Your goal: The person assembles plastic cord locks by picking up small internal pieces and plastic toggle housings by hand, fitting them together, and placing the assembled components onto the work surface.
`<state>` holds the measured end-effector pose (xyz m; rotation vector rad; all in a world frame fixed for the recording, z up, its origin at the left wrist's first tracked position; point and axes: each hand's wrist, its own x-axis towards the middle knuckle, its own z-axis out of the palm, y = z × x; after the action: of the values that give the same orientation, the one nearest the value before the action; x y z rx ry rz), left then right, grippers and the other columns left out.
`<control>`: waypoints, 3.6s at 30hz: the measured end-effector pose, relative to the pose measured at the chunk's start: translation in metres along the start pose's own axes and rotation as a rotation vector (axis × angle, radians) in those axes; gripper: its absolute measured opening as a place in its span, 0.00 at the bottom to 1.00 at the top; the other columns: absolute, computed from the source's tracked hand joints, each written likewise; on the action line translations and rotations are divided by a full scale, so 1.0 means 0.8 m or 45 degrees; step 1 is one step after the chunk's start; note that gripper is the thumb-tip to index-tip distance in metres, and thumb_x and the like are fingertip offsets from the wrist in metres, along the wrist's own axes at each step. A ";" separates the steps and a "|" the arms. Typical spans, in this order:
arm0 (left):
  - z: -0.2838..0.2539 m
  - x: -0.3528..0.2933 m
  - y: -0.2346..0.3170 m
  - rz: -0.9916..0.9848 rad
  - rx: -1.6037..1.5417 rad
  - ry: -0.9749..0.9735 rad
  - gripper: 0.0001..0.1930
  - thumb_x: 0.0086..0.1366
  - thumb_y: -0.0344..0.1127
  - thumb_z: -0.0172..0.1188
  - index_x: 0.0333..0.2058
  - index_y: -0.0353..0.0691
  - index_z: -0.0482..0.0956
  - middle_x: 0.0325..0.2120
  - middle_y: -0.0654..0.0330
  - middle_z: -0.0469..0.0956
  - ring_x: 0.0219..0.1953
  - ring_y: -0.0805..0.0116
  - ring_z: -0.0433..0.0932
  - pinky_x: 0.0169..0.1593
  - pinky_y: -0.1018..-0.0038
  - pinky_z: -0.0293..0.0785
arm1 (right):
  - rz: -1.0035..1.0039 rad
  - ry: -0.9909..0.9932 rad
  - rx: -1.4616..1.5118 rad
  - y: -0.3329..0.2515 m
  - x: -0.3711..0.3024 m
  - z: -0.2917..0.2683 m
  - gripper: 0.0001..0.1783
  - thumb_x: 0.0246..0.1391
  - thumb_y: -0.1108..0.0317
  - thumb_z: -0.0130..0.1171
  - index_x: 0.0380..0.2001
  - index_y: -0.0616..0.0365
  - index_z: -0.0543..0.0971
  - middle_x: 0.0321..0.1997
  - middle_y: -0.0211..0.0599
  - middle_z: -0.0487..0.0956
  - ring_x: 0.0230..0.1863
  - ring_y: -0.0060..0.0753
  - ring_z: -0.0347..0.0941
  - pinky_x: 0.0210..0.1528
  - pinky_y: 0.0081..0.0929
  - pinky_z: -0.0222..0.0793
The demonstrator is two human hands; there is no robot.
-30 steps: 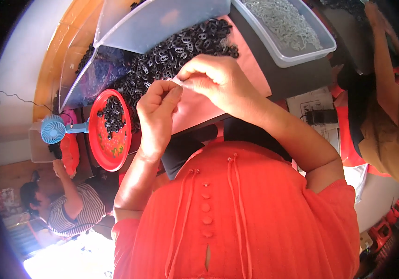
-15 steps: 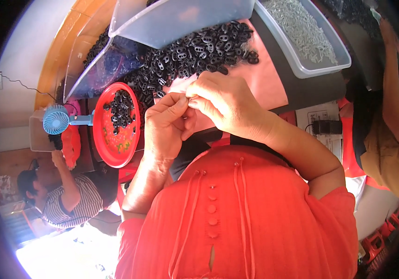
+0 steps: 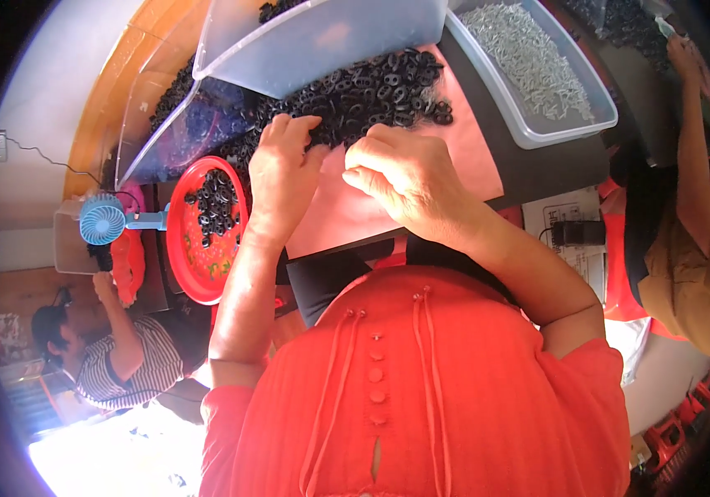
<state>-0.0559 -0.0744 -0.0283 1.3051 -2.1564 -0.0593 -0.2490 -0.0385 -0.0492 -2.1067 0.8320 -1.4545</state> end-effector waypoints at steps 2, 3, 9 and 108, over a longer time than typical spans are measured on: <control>0.007 0.003 -0.004 0.077 0.284 -0.031 0.09 0.54 0.27 0.62 0.35 0.35 0.78 0.30 0.54 0.73 0.31 0.55 0.76 0.35 0.65 0.74 | 0.063 0.068 -0.021 -0.001 0.000 0.001 0.05 0.49 0.73 0.63 0.28 0.59 0.76 0.24 0.37 0.72 0.24 0.40 0.71 0.25 0.33 0.66; 0.008 0.001 -0.005 0.077 0.283 -0.034 0.09 0.54 0.27 0.62 0.35 0.35 0.78 0.30 0.54 0.73 0.31 0.55 0.76 0.35 0.65 0.74 | 0.065 0.069 -0.021 -0.001 -0.001 0.000 0.05 0.49 0.73 0.63 0.28 0.59 0.76 0.24 0.37 0.72 0.24 0.40 0.71 0.25 0.33 0.66; -0.011 -0.019 -0.006 -0.100 0.059 -0.146 0.07 0.51 0.29 0.62 0.30 0.38 0.76 0.29 0.54 0.73 0.35 0.53 0.76 0.36 0.62 0.74 | 0.136 0.058 0.134 0.004 -0.003 -0.004 0.04 0.50 0.76 0.61 0.28 0.60 0.75 0.26 0.38 0.74 0.24 0.38 0.71 0.27 0.29 0.65; -0.026 -0.115 0.036 -0.880 -1.603 0.163 0.03 0.66 0.27 0.55 0.34 0.33 0.74 0.21 0.64 0.73 0.15 0.83 0.65 0.18 0.84 0.60 | -0.206 -0.616 -0.753 0.022 0.096 0.086 0.06 0.46 0.66 0.60 0.26 0.55 0.76 0.22 0.38 0.79 0.27 0.46 0.78 0.28 0.41 0.72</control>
<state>-0.0376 0.0209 -0.0459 1.0713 -1.0041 -1.3092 -0.1687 -0.1028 -0.0334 -2.8541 0.9884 -0.7398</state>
